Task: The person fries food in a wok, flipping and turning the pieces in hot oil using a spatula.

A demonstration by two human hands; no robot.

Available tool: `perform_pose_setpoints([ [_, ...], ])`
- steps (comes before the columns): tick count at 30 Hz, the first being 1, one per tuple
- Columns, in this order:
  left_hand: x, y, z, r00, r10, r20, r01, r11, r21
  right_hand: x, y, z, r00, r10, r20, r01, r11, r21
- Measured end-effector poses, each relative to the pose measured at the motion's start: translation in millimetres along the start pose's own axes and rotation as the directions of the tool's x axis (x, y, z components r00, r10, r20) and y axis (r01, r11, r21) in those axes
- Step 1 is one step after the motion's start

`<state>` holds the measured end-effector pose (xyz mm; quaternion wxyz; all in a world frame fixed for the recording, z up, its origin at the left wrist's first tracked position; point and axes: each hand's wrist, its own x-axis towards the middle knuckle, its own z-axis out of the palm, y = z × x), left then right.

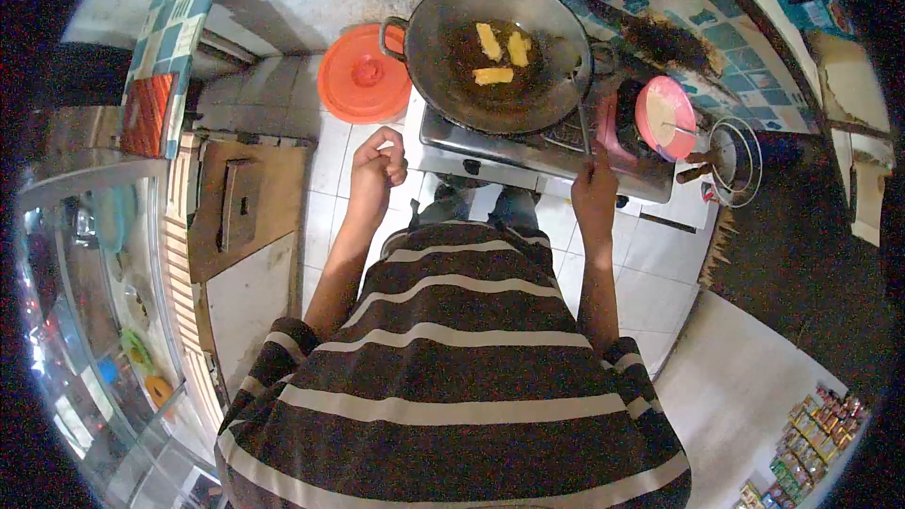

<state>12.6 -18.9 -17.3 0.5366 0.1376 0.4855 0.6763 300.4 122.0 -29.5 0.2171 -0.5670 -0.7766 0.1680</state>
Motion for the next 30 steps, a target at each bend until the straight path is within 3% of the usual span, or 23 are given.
perform_pose_setpoints([
  [1, -0.8, -0.7, 0.6, 1.0, 0.008, 0.0, -0.008, 1.0, 0.021, 4.0, 5.0, 6.0, 0.998, -0.059, 0.001, 0.059, 0.998, 0.032],
  [5, -2.1, -10.5, -3.3, 1.0, 0.008, 0.016, -0.008, 1.0, 0.021, 28.0, -2.3, 16.7, 0.995, -0.016, 0.1, 0.002, 0.99, 0.139],
  [8, -5.5, -14.6, -0.2, 0.999, 0.034, -0.006, -0.034, 0.999, -0.033, 45.3, -19.0, 15.5, 0.98, 0.123, 0.158, -0.119, 0.992, -0.036],
  [17, -1.2, 9.1, 1.2, 0.993, 0.093, -0.076, -0.096, 0.995, -0.034, 70.0, 20.7, 65.2, 0.999, -0.013, 0.05, 0.014, 1.0, -0.026],
  [20, 5.0, 7.6, -4.7, 0.989, 0.141, -0.037, -0.141, 0.99, 0.001, 71.1, 12.3, 64.6, 0.989, 0.052, 0.141, -0.052, 0.999, -0.004],
  [23, 7.2, 6.7, -5.5, 0.985, 0.173, 0.001, -0.173, 0.985, -0.007, 73.9, 39.6, 84.2, 0.986, -0.009, 0.167, 0.002, 0.999, 0.047],
  [26, 7.5, 4.9, -3.1, 0.988, 0.156, 0.006, -0.156, 0.988, 0.001, 56.9, 2.8, 59.6, 0.999, -0.034, 0.029, 0.031, 0.993, 0.111],
  [29, 8.8, 6.1, 0.5, 0.993, 0.12, -0.021, -0.12, 0.993, -0.012, 58.4, -10.5, 46.5, 0.99, 0.079, 0.118, -0.095, 0.986, 0.136],
  [30, 8.5, 7.9, 4.6, 0.994, 0.103, -0.048, -0.105, 0.993, -0.058, 56.9, -3.9, 52.0, 0.995, 0.044, 0.087, -0.053, 0.993, 0.109],
])
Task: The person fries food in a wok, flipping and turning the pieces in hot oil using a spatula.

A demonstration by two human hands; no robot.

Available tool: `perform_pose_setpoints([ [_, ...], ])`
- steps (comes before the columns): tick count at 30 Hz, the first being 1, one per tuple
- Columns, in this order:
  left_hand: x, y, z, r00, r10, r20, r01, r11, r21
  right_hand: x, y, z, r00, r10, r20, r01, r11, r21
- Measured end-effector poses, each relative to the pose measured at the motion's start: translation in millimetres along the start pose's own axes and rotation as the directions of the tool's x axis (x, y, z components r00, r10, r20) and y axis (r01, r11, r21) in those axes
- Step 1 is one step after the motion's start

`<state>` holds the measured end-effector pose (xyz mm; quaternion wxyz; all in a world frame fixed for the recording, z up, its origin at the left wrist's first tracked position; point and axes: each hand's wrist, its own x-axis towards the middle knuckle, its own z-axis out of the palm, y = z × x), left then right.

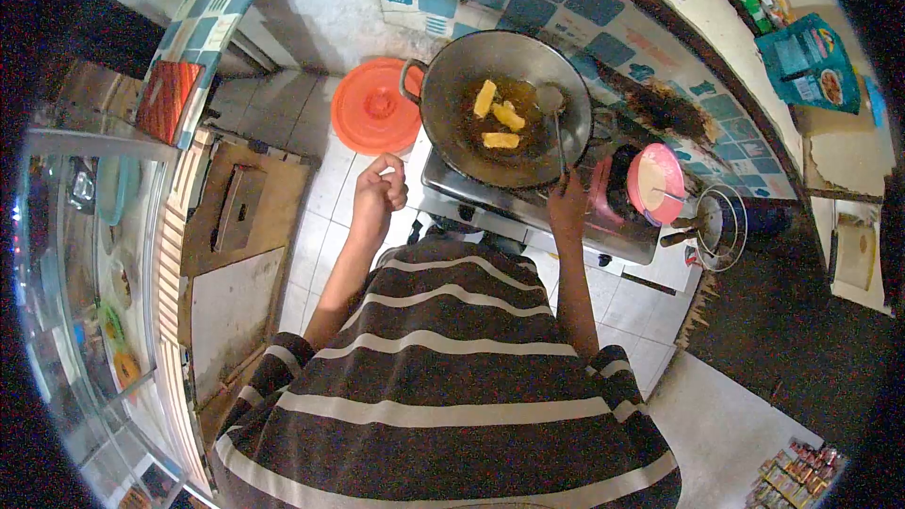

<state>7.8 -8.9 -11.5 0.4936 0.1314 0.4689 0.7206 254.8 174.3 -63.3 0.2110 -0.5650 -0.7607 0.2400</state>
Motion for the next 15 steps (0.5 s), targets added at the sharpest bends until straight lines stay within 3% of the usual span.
perform_pose_setpoints([
  [2, 0.7, 2.4, 5.2, 1.0, -0.013, -0.025, 0.012, 0.999, -0.043, -1.3, 23.4, 14.5, 0.996, -0.08, -0.046, 0.077, 0.995, -0.066],
  [5, 2.0, 3.3, 6.9, 1.0, -0.012, -0.019, 0.011, 0.999, -0.044, 0.0, 35.2, 16.0, 0.99, -0.142, 0.019, 0.142, 0.989, 0.031],
  [7, 4.0, 2.9, 5.0, 1.0, -0.024, -0.018, 0.023, 0.998, -0.06, 0.9, -1.0, -8.0, 0.933, 0.272, 0.234, -0.315, 0.934, 0.171],
  [9, 3.8, 2.0, 4.0, 1.0, -0.008, -0.007, 0.008, 0.999, -0.045, -2.1, 0.9, -9.3, 0.905, 0.335, 0.263, -0.389, 0.902, 0.188],
  [11, 4.8, 0.6, 3.5, 1.0, -0.011, -0.002, 0.011, 0.999, -0.04, -3.9, 40.9, 12.1, 0.998, 0.041, 0.052, -0.046, 0.994, 0.094],
  [12, 5.3, -0.5, 3.3, 1.0, -0.021, -0.004, 0.02, 0.999, -0.042, -3.0, 55.5, 19.1, 0.989, -0.13, -0.069, 0.129, 0.991, -0.019],
  [13, 5.8, -1.3, 3.8, 1.0, -0.029, -0.006, 0.029, 0.999, -0.045, 1.2, 59.8, 21.0, 0.919, -0.347, -0.185, 0.313, 0.93, -0.191],
  [15, 5.6, -1.6, 5.7, 1.0, -0.024, 0.002, 0.024, 0.998, -0.05, 2.9, 63.4, 20.5, 0.9, -0.399, -0.176, 0.355, 0.905, -0.234],
])
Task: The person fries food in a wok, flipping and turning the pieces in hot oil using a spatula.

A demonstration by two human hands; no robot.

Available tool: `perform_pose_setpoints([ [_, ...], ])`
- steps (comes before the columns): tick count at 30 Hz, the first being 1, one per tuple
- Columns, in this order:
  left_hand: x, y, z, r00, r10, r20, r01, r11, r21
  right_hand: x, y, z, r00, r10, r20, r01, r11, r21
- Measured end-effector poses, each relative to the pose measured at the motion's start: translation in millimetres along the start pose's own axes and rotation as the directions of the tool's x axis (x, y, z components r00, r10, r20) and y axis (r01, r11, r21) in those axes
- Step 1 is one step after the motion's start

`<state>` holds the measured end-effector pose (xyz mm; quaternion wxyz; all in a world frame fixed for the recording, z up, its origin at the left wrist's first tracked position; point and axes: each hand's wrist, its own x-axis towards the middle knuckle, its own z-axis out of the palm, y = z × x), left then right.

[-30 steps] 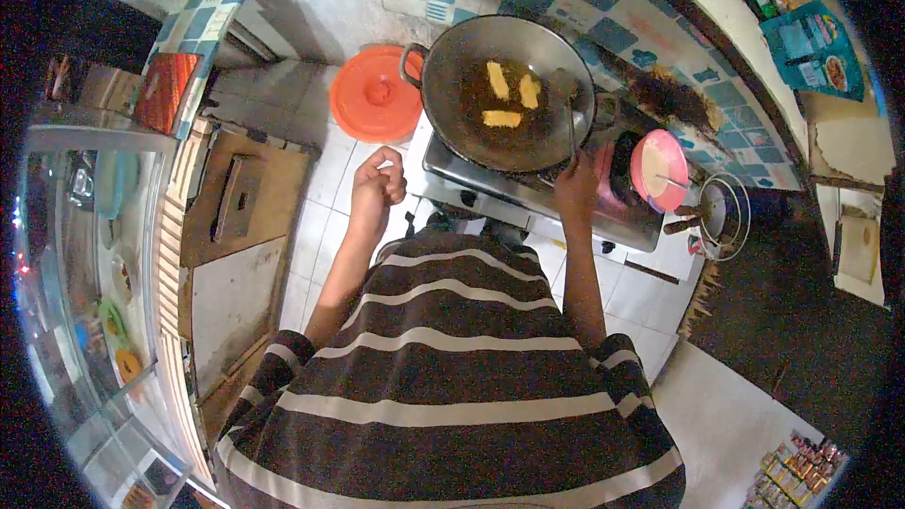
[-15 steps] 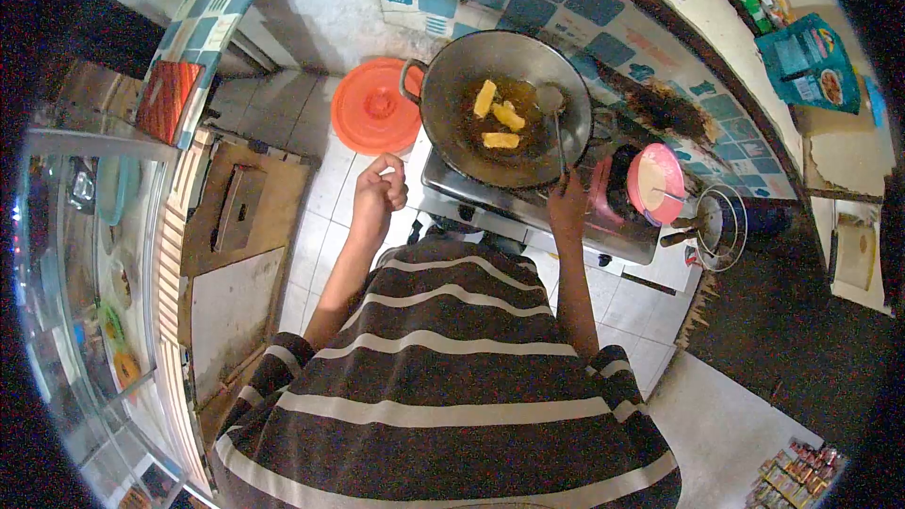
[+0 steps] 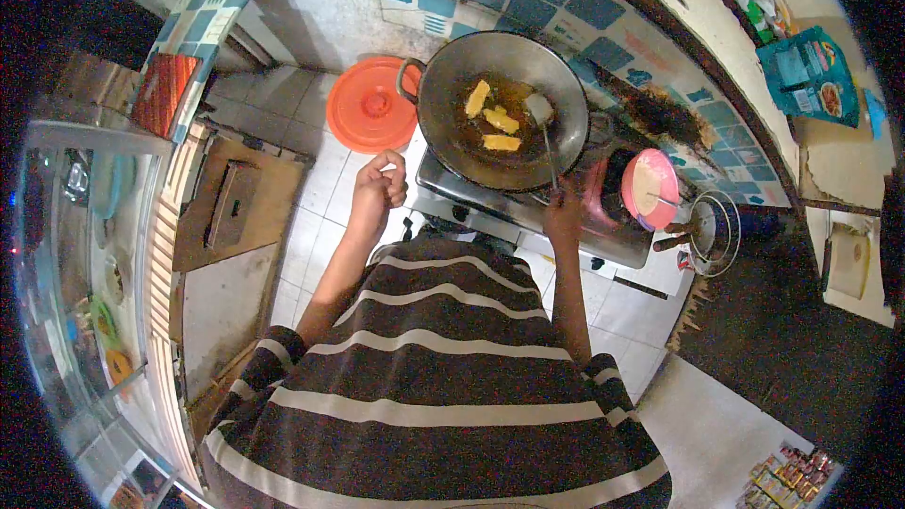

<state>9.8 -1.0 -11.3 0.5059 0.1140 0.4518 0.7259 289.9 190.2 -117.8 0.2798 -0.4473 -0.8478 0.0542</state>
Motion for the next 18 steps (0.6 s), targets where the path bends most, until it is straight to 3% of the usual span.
perform_pose_setpoints([
  [2, -1.0, 0.3, 1.1, 1.0, -0.005, -0.002, 0.005, 1.0, -0.003, -4.4, -2.1, -6.4, 0.915, 0.271, 0.299, -0.333, 0.926, 0.177],
  [5, 0.5, -0.3, -0.2, 1.0, -0.013, -0.006, 0.013, 1.0, 0.0, 19.9, -39.8, -40.8, 0.698, 0.501, 0.511, -0.653, 0.739, 0.167],
  [8, -0.5, -4.4, -2.8, 1.0, -0.006, -0.007, 0.006, 1.0, 0.009, 14.4, -31.3, -31.5, 0.785, 0.474, 0.399, -0.541, 0.838, 0.069],
  [10, -1.3, -4.3, -1.3, 1.0, -0.012, -0.026, 0.013, 1.0, 0.021, -3.3, 1.8, -2.5, 0.918, 0.294, 0.267, -0.309, 0.951, 0.016],
  [12, -2.0, -4.4, -1.7, 0.999, -0.021, -0.045, 0.023, 0.999, 0.035, -3.3, 7.3, 0.9, 0.94, 0.228, 0.254, -0.254, 0.964, 0.075],
  [14, -2.8, -4.3, -2.0, 0.998, -0.024, -0.062, 0.027, 0.999, 0.047, -0.8, 7.1, -2.7, 0.885, 0.292, 0.362, -0.395, 0.883, 0.253],
  [17, -4.4, -4.0, -1.7, 0.998, -0.011, -0.064, 0.013, 0.999, 0.04, 11.5, -24.5, -28.3, 0.767, 0.444, 0.464, -0.586, 0.778, 0.225],
  [18, -6.3, -4.0, -1.0, 0.999, -0.003, -0.053, 0.004, 1.0, 0.023, 10.9, -22.2, -25.6, 0.779, 0.44, 0.447, -0.563, 0.805, 0.187],
])
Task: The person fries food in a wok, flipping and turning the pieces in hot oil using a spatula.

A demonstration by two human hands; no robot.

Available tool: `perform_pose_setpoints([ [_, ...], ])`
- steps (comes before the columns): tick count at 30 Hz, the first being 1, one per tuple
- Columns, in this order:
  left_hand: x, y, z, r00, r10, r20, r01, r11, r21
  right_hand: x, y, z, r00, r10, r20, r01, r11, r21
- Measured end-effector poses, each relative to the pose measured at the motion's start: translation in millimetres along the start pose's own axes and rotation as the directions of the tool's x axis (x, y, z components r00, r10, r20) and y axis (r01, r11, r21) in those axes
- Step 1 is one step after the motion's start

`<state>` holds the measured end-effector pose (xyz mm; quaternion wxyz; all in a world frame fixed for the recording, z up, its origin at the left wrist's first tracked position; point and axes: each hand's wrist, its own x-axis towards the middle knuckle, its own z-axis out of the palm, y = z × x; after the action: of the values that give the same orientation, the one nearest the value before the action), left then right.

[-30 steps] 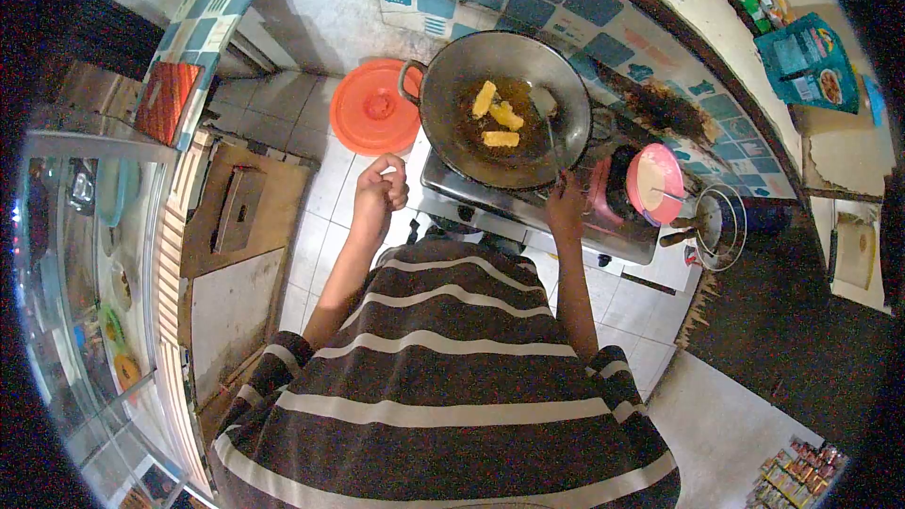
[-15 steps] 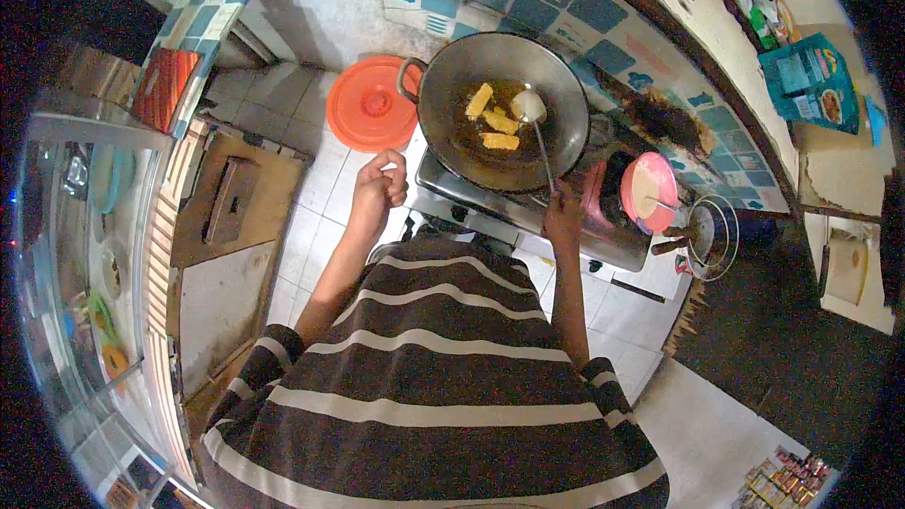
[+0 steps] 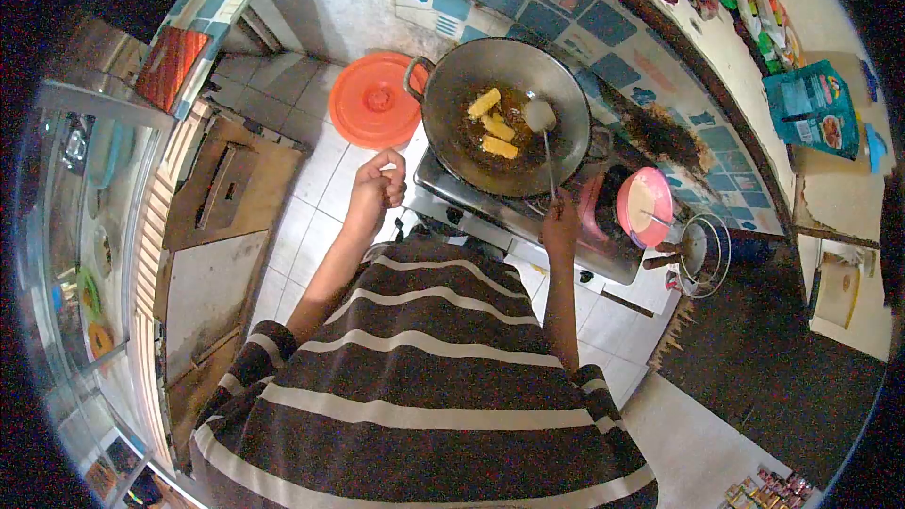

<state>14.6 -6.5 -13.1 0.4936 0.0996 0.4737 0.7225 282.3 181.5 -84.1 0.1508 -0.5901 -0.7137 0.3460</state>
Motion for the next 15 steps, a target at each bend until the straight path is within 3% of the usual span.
perform_pose_setpoints([
  [2, -1.5, 1.4, 1.1, 1.0, 0.005, 0.006, -0.005, 1.0, -0.01, 5.6, 12.2, 5.3, 0.999, -0.028, -0.036, 0.025, 0.995, -0.101],
  [5, -2.1, 2.8, 2.6, 1.0, -0.004, -0.004, 0.004, 1.0, -0.005, 8.3, 24.9, 10.6, 0.988, -0.148, -0.046, 0.143, 0.985, -0.098],
  [8, -2.7, 3.3, 2.9, 1.0, -0.005, -0.002, 0.005, 1.0, -0.028, -6.5, -26.9, -10.3, 0.963, 0.24, 0.124, -0.254, 0.96, 0.116],
  [9, -3.4, 3.5, 2.9, 1.0, -0.006, 0.0, 0.006, 0.999, -0.032, 0.8, -7.6, -2.9, 0.995, 0.087, 0.043, -0.09, 0.992, 0.085],
  [11, -4.4, 3.4, 2.0, 1.0, -0.004, 0.009, 0.004, 0.999, -0.035, 21.1, 47.7, 18.1, 0.968, -0.23, -0.098, 0.23, 0.973, -0.014],
  [14, -3.9, -0.9, -2.7, 1.0, 0.004, 0.03, -0.003, 1.0, -0.022, 10.0, 16.8, 7.5, 0.982, -0.176, -0.075, 0.155, 0.961, -0.229],
  [15, -3.8, -2.6, -4.6, 0.999, 0.006, 0.037, -0.005, 1.0, -0.009, 10.0, 18.7, 7.8, 0.978, -0.201, -0.064, 0.185, 0.963, -0.196],
])
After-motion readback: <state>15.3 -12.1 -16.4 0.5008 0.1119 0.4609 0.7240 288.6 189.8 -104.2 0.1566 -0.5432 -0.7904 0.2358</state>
